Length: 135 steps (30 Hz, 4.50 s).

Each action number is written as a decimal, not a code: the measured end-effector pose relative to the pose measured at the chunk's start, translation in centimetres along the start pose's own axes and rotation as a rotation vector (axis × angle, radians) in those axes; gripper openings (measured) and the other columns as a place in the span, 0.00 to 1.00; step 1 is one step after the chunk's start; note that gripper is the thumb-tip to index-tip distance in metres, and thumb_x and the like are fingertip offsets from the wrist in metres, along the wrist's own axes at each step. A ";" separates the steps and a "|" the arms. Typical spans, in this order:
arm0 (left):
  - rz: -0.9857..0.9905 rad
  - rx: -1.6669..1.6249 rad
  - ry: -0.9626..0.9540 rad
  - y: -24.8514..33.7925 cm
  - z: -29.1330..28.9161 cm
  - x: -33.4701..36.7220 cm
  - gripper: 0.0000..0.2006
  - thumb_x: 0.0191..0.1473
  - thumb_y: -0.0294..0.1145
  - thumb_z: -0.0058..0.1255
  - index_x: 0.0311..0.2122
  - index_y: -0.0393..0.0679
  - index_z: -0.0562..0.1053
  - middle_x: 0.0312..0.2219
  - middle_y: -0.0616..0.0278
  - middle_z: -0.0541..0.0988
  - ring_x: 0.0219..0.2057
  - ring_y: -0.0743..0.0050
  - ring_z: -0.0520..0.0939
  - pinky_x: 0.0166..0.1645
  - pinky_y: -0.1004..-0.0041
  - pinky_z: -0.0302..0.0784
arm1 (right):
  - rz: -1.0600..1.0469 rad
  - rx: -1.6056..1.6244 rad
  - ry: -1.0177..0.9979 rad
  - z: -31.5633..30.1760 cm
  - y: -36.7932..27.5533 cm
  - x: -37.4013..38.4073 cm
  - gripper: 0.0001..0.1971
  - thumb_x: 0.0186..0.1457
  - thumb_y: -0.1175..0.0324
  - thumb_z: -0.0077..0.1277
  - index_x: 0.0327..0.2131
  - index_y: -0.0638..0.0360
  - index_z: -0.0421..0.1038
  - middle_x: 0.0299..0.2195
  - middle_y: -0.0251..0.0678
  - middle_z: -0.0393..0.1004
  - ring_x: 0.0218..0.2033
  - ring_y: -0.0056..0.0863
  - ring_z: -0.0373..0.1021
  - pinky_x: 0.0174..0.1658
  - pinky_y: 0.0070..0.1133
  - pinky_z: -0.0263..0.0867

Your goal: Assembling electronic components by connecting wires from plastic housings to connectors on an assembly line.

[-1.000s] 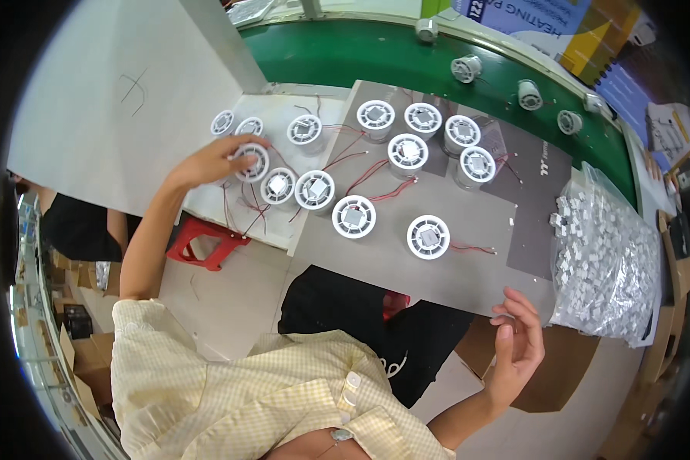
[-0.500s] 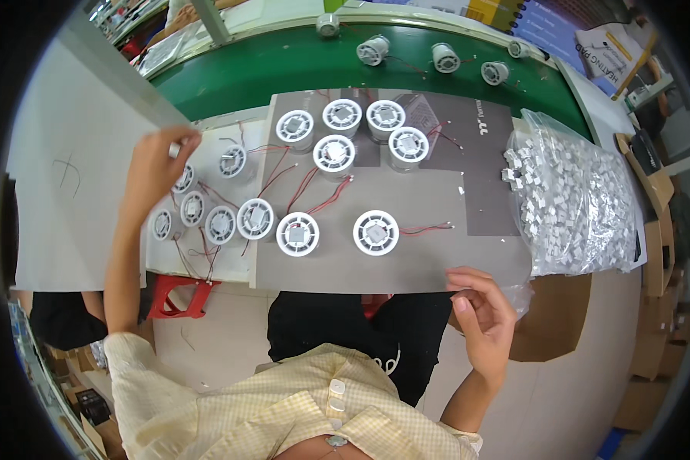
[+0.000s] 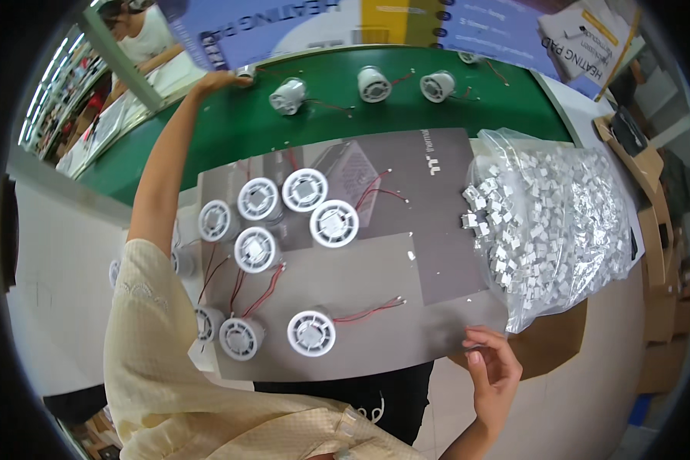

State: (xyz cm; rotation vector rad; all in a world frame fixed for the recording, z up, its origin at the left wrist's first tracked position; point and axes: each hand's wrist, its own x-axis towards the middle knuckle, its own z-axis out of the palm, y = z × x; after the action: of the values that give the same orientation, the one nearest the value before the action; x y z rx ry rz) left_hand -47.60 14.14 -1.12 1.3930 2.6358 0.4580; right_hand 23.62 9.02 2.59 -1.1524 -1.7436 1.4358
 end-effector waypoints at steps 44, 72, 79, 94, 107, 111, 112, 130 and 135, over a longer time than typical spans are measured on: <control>0.433 0.319 0.207 13.5 -10.6 -29.0 0.17 0.58 0.43 0.52 0.44 0.40 0.78 0.41 0.50 0.81 0.43 0.49 0.81 0.50 0.60 0.73 | -0.570 -1.040 0.255 2.6 2.9 14.8 0.10 0.54 0.72 0.56 0.40 0.59 0.74 0.38 0.43 0.76 0.35 0.41 0.73 0.38 0.32 0.68; 0.104 -0.222 0.162 9.7 -14.8 -33.0 0.21 0.64 0.42 0.46 0.57 0.43 0.71 0.50 0.64 0.78 0.44 0.77 0.78 0.49 0.74 0.72 | -0.402 0.017 -0.039 3.1 0.3 10.9 0.14 0.60 0.71 0.52 0.48 0.68 0.72 0.45 0.39 0.75 0.40 0.25 0.71 0.48 0.22 0.68; 0.338 -0.647 -0.178 29.5 -4.3 -44.8 0.06 0.50 0.25 0.53 0.31 0.33 0.78 0.45 0.47 0.79 0.57 0.55 0.71 0.54 0.66 0.69 | -0.262 0.426 -0.345 4.3 -0.3 3.4 0.13 0.65 0.67 0.45 0.46 0.68 0.69 0.41 0.41 0.73 0.32 0.21 0.67 0.35 0.20 0.64; 0.009 -1.451 -0.486 35.9 9.6 -39.8 0.17 0.67 0.43 0.42 0.43 0.39 0.75 0.47 0.61 0.75 0.45 0.79 0.76 0.48 0.75 0.73 | -0.345 -0.199 0.118 4.8 4.3 -2.0 0.26 0.56 0.64 0.59 0.56 0.61 0.66 0.34 0.32 0.64 0.29 0.20 0.61 0.29 0.16 0.61; 0.018 -0.866 -0.240 35.7 10.3 -40.8 0.24 0.69 0.48 0.34 0.37 0.34 0.72 0.24 0.57 0.75 0.26 0.72 0.75 0.33 0.70 0.69 | -0.206 0.325 -0.024 5.8 4.3 -0.9 0.17 0.53 0.75 0.58 0.48 0.63 0.73 0.29 0.29 0.67 0.28 0.12 0.58 0.28 0.11 0.56; 0.149 -0.954 -0.123 35.2 10.9 -41.2 0.22 0.69 0.45 0.35 0.42 0.33 0.71 0.29 0.53 0.77 0.30 0.66 0.77 0.37 0.69 0.71 | -0.455 0.076 0.049 5.4 5.2 0.4 0.12 0.49 0.77 0.62 0.40 0.59 0.79 0.26 0.29 0.69 0.23 0.15 0.58 0.22 0.14 0.52; 0.157 -0.961 -0.084 35.2 11.0 -41.4 0.20 0.68 0.43 0.36 0.43 0.33 0.72 0.31 0.49 0.77 0.34 0.54 0.77 0.40 0.64 0.71 | -0.523 -0.038 0.057 5.2 5.4 0.8 0.13 0.47 0.77 0.63 0.39 0.58 0.79 0.24 0.29 0.69 0.21 0.15 0.58 0.21 0.15 0.51; 0.066 -0.840 0.023 35.6 10.9 -41.8 0.12 0.64 0.29 0.42 0.47 0.35 0.73 0.38 0.45 0.80 0.33 0.49 0.83 0.36 0.67 0.78 | -0.631 -0.458 0.132 6.1 3.0 0.8 0.13 0.46 0.76 0.63 0.39 0.60 0.80 0.19 0.31 0.65 0.21 0.24 0.55 0.24 0.20 0.51; 0.002 -1.027 -0.073 35.2 11.4 -41.7 0.12 0.63 0.30 0.45 0.49 0.36 0.70 0.39 0.48 0.81 0.34 0.50 0.83 0.38 0.68 0.78 | -0.716 -0.824 0.091 6.1 3.7 -1.5 0.17 0.52 0.72 0.57 0.48 0.59 0.77 0.18 0.33 0.60 0.21 0.32 0.53 0.24 0.26 0.52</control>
State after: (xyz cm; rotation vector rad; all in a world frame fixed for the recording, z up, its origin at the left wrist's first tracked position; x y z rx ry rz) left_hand 6.51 0.79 -1.85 0.9933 1.8003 1.4370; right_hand 19.94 5.12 -2.28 -0.7639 -2.4102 0.2237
